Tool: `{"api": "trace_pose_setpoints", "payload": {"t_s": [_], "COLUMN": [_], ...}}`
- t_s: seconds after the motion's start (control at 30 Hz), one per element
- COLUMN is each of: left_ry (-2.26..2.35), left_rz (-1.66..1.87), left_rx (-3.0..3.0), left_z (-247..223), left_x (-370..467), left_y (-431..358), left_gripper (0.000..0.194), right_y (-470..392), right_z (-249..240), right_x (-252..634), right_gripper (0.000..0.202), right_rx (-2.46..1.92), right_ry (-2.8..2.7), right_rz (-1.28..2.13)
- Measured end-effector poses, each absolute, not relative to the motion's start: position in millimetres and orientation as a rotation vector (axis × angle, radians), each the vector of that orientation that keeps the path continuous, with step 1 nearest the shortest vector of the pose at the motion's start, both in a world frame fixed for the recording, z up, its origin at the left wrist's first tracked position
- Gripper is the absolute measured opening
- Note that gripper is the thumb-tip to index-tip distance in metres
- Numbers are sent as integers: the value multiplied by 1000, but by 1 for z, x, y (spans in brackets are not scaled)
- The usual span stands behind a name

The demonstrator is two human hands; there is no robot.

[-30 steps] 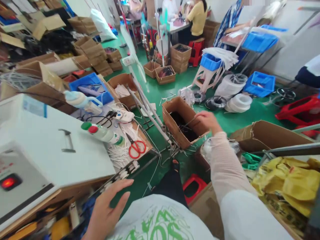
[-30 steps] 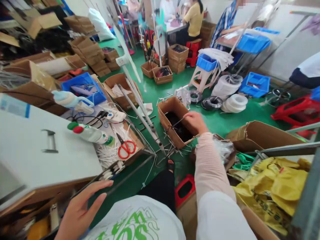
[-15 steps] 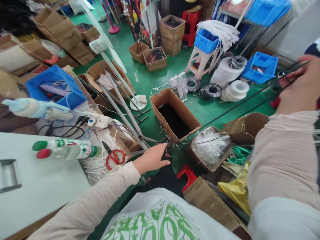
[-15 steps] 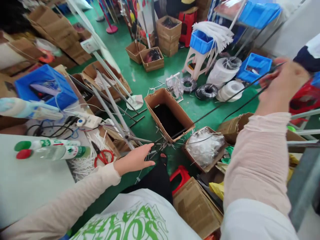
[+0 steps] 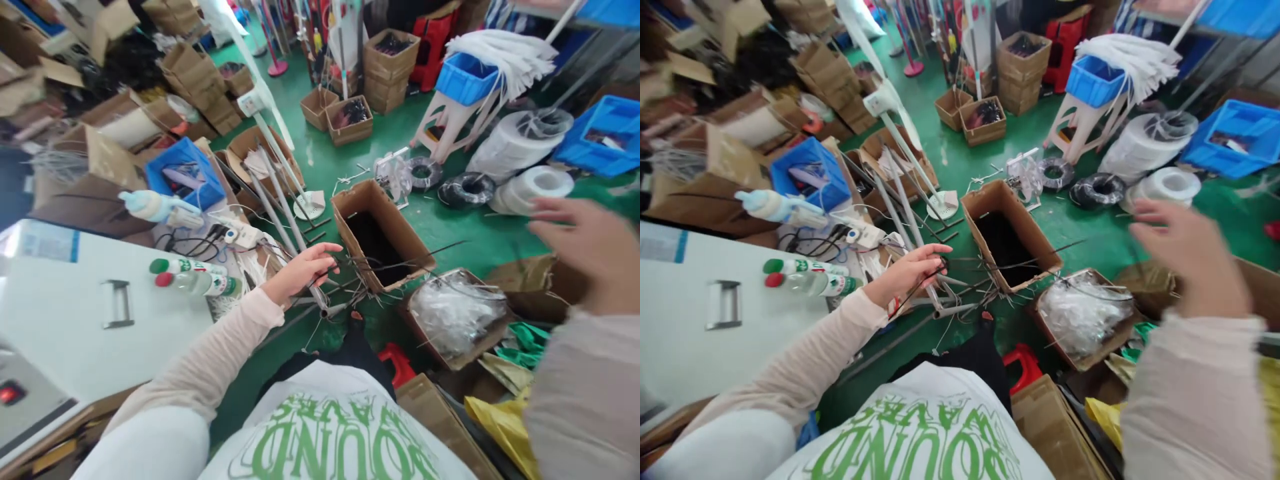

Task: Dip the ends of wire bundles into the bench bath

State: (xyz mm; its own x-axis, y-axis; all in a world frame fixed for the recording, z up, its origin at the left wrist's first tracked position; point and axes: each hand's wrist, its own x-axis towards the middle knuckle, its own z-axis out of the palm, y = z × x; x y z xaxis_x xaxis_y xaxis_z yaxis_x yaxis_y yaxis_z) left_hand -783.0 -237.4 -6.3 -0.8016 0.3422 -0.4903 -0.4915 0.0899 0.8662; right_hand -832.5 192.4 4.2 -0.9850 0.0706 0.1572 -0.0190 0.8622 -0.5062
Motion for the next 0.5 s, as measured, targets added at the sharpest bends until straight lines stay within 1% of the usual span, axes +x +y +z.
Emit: {"api": "trace_pose_setpoints", "payload": {"t_s": [0.07,0.1,0.13,0.2,0.3,0.37,0.4,0.5], "left_ry": [1805,1824,1845,1900,1990,2024,2036,2116], "left_rz": [1782,1774,1762,1744,1772,1811,1821,1805], "left_rx": [-118,-95,-68,-18,22,34,43,69], "left_z": [2,5,8,13,20,23,24,28], "left_x": [-781,-780,-779,-777,-775,-774,-774,-775], "left_y": [-239,-239,-239,-240,-245,-250,-253,-260], "left_gripper": [40,40,41,42,45,47,48,41], "right_y": [117,78,41,-16,-53,-54,-52,-45], "right_z": [-6,-11,-14,-20,-22,-22,-21,-18], "right_x": [-822,-816,-812,-808,-814,-820,-823,-827], "right_gripper": [24,22,25,33,46,50,48,31], "right_rx": [369,698,891,1078,1316,1418,1448,1353], "right_ry": [-2804,-2687,-2599,-2503,-2490,-2472,-2473,-2549], "right_rz": [1172,1403,1545,1762,2059,2173,2181,2067]}}
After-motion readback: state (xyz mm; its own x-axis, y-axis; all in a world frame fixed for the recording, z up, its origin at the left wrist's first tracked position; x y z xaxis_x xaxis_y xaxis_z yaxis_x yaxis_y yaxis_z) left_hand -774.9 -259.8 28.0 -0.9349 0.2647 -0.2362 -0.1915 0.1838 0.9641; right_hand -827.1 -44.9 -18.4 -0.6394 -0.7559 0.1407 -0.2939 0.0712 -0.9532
